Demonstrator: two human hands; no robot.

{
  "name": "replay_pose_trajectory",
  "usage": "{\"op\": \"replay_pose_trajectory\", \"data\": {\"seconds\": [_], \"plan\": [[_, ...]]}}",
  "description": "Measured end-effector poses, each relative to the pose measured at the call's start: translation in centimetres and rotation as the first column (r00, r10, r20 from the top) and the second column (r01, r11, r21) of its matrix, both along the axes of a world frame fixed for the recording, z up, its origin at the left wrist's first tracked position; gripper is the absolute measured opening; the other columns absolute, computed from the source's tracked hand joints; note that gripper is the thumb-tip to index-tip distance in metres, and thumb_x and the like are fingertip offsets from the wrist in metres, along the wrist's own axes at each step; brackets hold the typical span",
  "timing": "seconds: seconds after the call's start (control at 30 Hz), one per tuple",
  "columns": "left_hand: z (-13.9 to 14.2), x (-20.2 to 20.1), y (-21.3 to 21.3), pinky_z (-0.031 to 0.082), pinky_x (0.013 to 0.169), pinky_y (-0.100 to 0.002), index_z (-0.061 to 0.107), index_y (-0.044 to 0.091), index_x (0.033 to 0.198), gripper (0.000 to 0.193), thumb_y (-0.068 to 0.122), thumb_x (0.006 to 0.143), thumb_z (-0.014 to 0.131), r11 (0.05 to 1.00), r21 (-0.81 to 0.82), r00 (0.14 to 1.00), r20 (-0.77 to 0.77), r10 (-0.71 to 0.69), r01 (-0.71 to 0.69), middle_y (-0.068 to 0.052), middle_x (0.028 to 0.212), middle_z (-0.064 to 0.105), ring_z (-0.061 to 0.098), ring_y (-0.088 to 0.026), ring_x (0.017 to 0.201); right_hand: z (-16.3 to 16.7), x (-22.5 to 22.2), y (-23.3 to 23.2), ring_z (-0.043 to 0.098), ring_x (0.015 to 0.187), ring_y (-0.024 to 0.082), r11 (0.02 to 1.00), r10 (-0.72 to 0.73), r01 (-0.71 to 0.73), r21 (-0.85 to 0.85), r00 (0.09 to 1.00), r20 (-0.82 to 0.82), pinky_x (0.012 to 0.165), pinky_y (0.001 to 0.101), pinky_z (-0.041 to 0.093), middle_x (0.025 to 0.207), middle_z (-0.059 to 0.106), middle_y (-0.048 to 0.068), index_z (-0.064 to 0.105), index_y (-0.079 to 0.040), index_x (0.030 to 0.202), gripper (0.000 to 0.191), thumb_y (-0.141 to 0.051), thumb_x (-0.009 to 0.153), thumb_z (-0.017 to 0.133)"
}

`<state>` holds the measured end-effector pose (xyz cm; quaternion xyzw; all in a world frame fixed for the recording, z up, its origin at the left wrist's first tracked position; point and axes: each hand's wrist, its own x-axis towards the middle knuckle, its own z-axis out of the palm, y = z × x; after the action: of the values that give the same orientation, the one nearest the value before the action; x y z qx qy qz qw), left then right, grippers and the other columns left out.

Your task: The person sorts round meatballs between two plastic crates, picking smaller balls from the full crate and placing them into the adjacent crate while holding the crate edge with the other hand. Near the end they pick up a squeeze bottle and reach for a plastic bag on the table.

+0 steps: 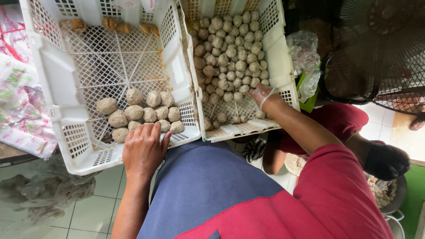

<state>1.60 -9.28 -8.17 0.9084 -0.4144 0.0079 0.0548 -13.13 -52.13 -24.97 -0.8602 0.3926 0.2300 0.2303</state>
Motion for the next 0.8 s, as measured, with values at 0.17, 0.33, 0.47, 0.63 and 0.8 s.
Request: {"op": "replay_pose_trajectory", "data": {"seconds": [0.17,0.33,0.47,0.63,0.8], "plan": [[0.6,0.5,0.1,0.052,0.084,-0.039,0.071,0.007,0.108,0.041,0.044,0.094,0.065,0.998,-0.062,0.999,0.028,-0.025,0.027,-0.007,0.098,0.072,0.069,-0.025,0.098,3.2,2.4,0.2,0.058,0.127,0.033,0.984,0.046,-0.054,0.173,0.998,0.050,0.106,0.0410,0.047,0.145,0.054,0.017,0.050,-0.012,0.141,0.053,-0.033,0.096,0.070],[1.1,0.7,-0.1,0.052,0.082,-0.040,0.070,0.007,0.103,0.038,0.044,0.093,0.065,0.998,-0.069,1.000,0.004,-0.013,0.013,-0.007,0.095,0.071,0.069,-0.024,0.097,6.4,5.8,0.8,0.062,0.118,0.030,0.953,0.262,-0.262,0.152,0.965,0.018,0.100,0.0409,0.053,0.139,0.058,0.015,0.051,-0.013,0.139,0.051,-0.026,0.094,0.071],[1.1,0.4,-0.3,0.052,0.083,-0.039,0.070,0.008,0.104,0.038,0.044,0.094,0.065,0.999,-0.031,0.999,-0.018,-0.027,0.027,-0.007,0.094,0.070,0.068,-0.025,0.096,5.3,7.6,1.9,0.067,0.108,0.023,0.948,0.104,-0.249,0.198,0.831,0.546,0.097,0.0384,0.055,0.126,0.066,0.013,0.052,-0.010,0.138,0.052,-0.018,0.090,0.070],[0.6,0.4,-0.4,0.051,0.083,-0.040,0.070,0.007,0.106,0.038,0.043,0.094,0.066,0.998,-0.049,0.999,0.001,-0.032,0.032,-0.007,0.099,0.071,0.068,-0.025,0.098,3.5,6.7,1.7,0.068,0.101,0.026,0.950,0.248,-0.310,0.046,0.833,0.495,0.093,0.0405,0.057,0.118,0.071,0.015,0.063,-0.005,0.127,0.032,-0.019,0.099,0.066],[-0.6,0.7,-0.3,0.051,0.085,-0.039,0.071,0.006,0.111,0.042,0.045,0.095,0.066,0.997,-0.057,0.998,0.035,-0.043,0.045,-0.008,0.105,0.072,0.068,-0.026,0.101,3.2,3.9,4.0,0.069,0.104,0.025,0.843,0.509,-0.522,0.127,0.852,0.124,0.096,0.0408,0.056,0.117,0.075,0.010,0.073,-0.013,0.118,0.021,-0.022,0.100,0.066]]}}
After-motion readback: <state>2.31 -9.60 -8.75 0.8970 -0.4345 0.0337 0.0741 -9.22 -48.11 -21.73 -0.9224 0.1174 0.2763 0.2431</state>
